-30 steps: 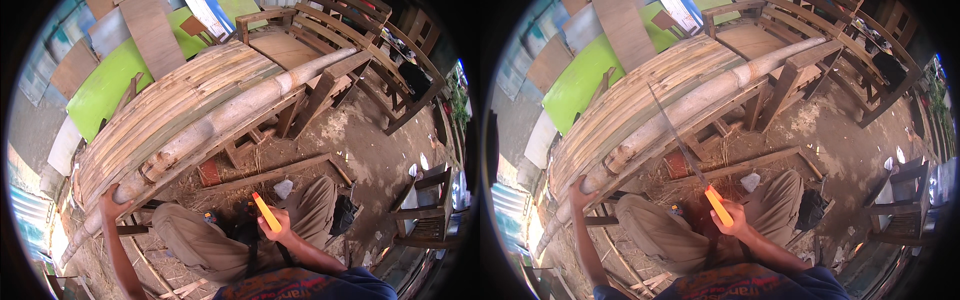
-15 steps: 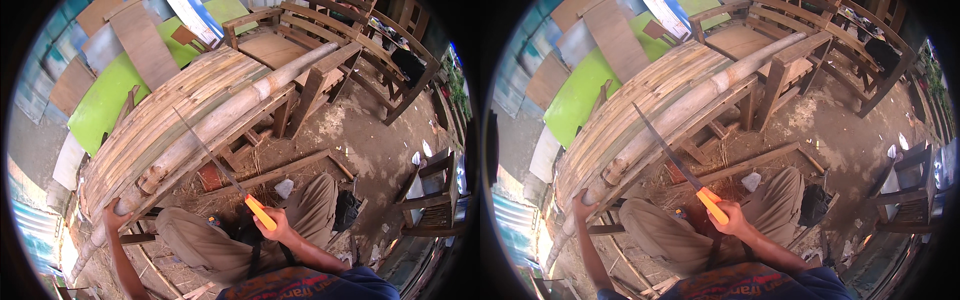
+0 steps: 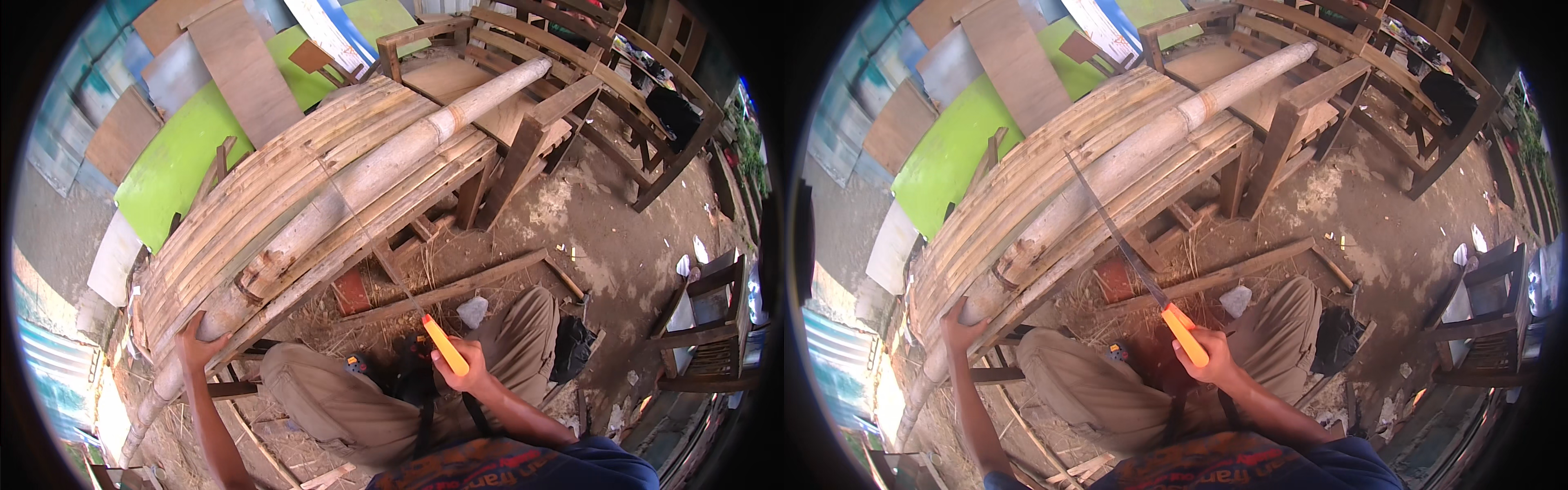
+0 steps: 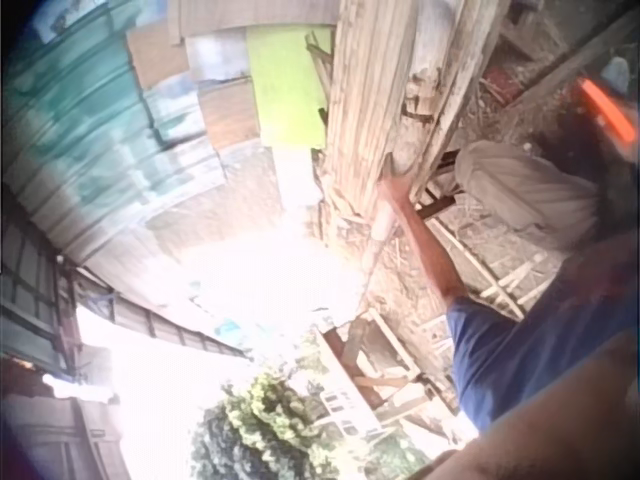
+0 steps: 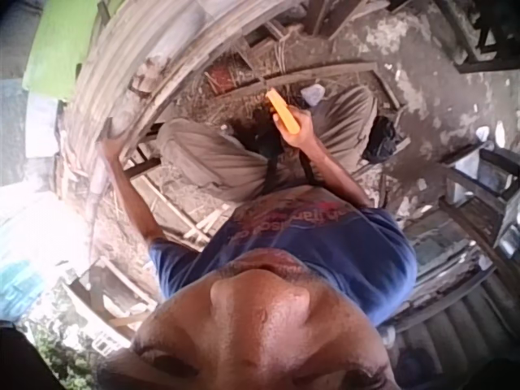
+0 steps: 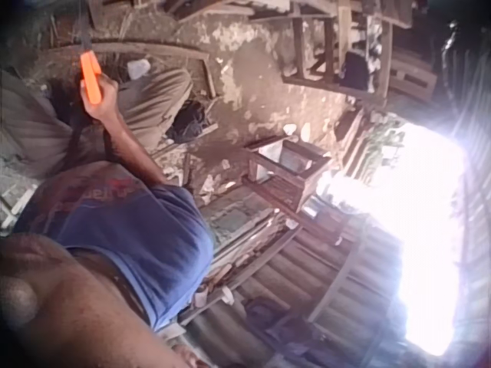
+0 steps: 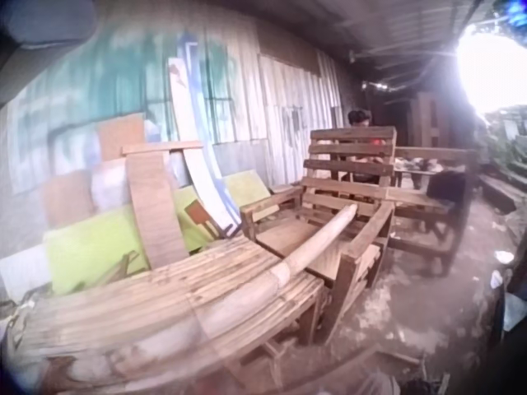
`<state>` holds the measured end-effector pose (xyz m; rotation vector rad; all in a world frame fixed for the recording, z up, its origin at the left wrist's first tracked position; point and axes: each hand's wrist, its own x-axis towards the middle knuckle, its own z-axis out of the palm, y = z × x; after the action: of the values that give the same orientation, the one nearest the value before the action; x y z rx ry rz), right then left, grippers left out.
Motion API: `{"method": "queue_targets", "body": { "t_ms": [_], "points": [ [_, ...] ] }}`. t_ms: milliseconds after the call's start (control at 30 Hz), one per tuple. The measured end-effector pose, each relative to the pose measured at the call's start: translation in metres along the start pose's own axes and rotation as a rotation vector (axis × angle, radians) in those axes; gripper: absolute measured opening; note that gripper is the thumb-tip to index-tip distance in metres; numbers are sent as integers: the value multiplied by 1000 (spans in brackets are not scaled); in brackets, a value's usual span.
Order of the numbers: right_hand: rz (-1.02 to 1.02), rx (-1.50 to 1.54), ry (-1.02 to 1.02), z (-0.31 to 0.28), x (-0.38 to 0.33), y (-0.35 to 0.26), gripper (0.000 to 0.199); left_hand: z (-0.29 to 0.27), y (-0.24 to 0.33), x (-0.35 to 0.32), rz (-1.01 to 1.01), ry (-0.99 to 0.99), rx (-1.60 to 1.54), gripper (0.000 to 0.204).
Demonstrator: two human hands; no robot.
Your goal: The person uses a hand saw to cut a bamboo pole placed on a wooden workbench. After completing the cut, the person picks up the cut bamboo piece and briefly inspects it.
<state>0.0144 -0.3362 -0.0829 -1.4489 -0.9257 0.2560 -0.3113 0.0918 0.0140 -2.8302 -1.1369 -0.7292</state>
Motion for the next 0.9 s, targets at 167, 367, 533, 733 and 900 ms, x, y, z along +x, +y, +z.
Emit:
{"method": "queue_targets", "body": {
  "t_ms": [167, 367, 533, 733, 900],
  "points": [
    [-80, 11, 12, -3, 7, 1, 7, -10, 12, 22, -75, -73, -26, 75],
    [-77, 9, 0, -4, 10, -4, 8, -8, -2, 24, -15, -47, -33, 76],
    [-25, -6, 16, -6, 5, -5, 8, -5, 9, 28, -33, -76, -54, 76],
    [4, -7, 29, -7, 0, 1, 9, 0, 27, 34, -21, -62, -50, 75],
    [31, -2, -4, -3, 0, -4, 9, -4, 18, 31, -1, -93, -55, 73]
  ]
}}
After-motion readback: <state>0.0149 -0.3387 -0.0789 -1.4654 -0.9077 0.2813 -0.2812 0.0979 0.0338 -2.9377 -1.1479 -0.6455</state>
